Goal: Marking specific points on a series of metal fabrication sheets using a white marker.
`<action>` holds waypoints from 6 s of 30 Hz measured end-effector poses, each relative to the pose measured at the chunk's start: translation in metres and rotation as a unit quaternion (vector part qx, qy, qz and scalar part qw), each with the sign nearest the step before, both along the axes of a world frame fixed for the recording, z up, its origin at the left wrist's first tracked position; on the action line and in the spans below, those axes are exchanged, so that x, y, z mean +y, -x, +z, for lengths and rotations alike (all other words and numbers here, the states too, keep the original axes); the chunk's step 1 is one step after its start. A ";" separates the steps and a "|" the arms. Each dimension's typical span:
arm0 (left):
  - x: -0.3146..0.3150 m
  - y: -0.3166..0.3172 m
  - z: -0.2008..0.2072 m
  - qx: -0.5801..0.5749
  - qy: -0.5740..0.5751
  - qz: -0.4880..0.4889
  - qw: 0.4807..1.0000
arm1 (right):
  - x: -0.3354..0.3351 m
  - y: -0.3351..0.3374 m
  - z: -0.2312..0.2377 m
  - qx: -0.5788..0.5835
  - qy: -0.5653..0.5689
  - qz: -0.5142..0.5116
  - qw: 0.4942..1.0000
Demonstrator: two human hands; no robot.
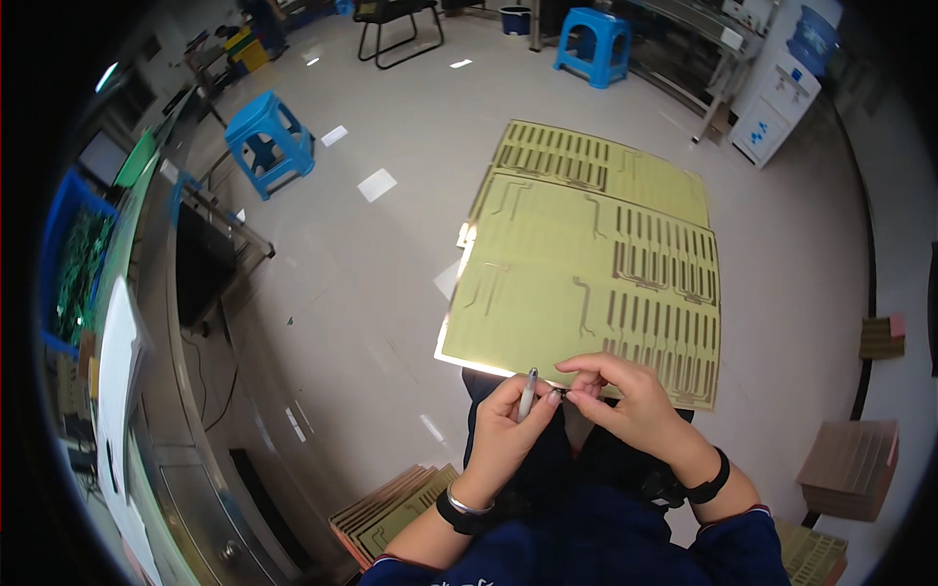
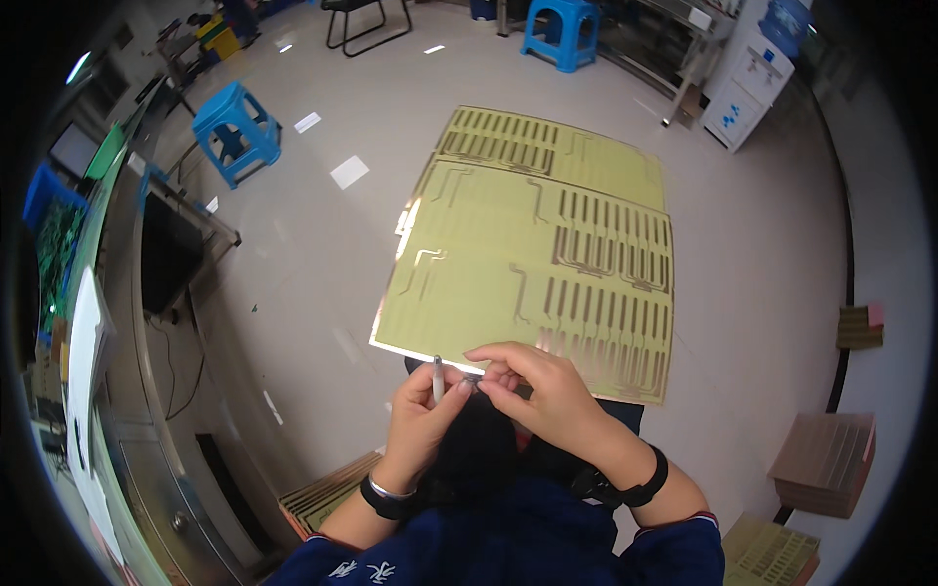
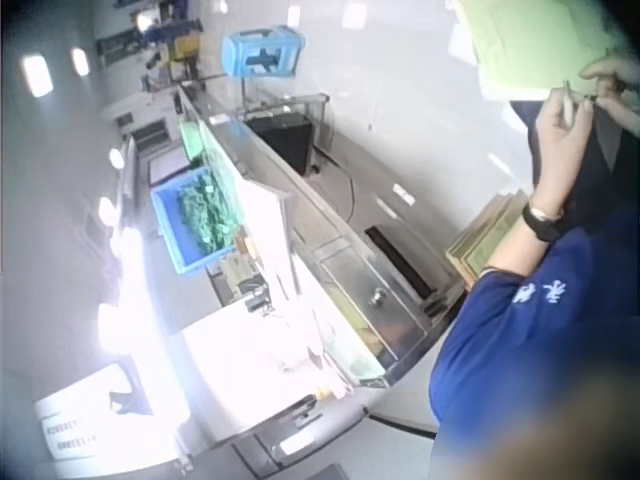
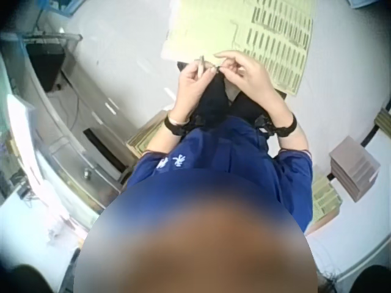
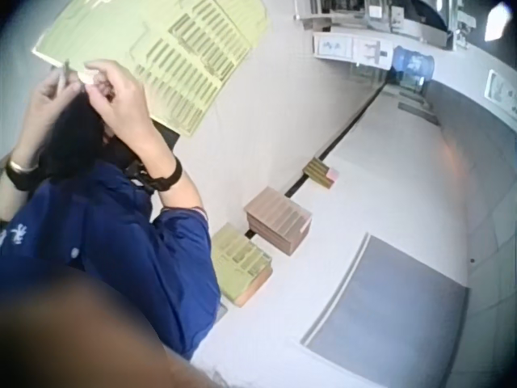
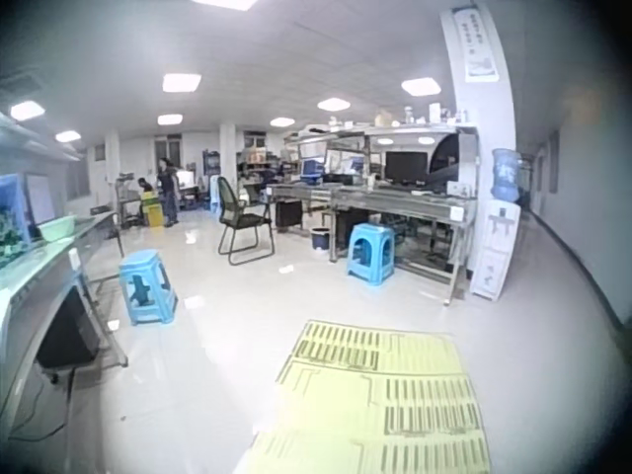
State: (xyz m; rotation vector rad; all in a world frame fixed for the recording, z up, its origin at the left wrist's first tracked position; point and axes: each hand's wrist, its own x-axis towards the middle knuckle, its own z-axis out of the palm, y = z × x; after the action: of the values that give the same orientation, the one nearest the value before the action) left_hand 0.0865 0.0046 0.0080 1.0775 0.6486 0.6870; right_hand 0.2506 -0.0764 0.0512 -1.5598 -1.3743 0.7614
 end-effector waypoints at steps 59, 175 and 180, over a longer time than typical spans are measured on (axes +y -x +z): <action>-0.024 -0.046 -0.020 0.040 -0.207 -0.318 0.925 | -0.093 -0.048 -0.011 -0.145 -0.049 -0.102 0.983; -0.038 -0.054 -0.038 -0.070 0.357 -0.520 0.773 | -0.098 -0.027 -0.069 0.432 -0.026 0.030 0.901; -0.041 -0.047 -0.046 -0.123 0.370 -0.540 0.746 | -0.097 -0.025 -0.073 0.404 -0.071 0.083 0.908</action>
State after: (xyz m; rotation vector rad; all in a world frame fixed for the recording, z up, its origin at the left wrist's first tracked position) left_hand 0.1330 -0.0360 -0.0375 0.4285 -0.0425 -0.4507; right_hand 0.2755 -0.1730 -0.0221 -0.8406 -0.9031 1.2074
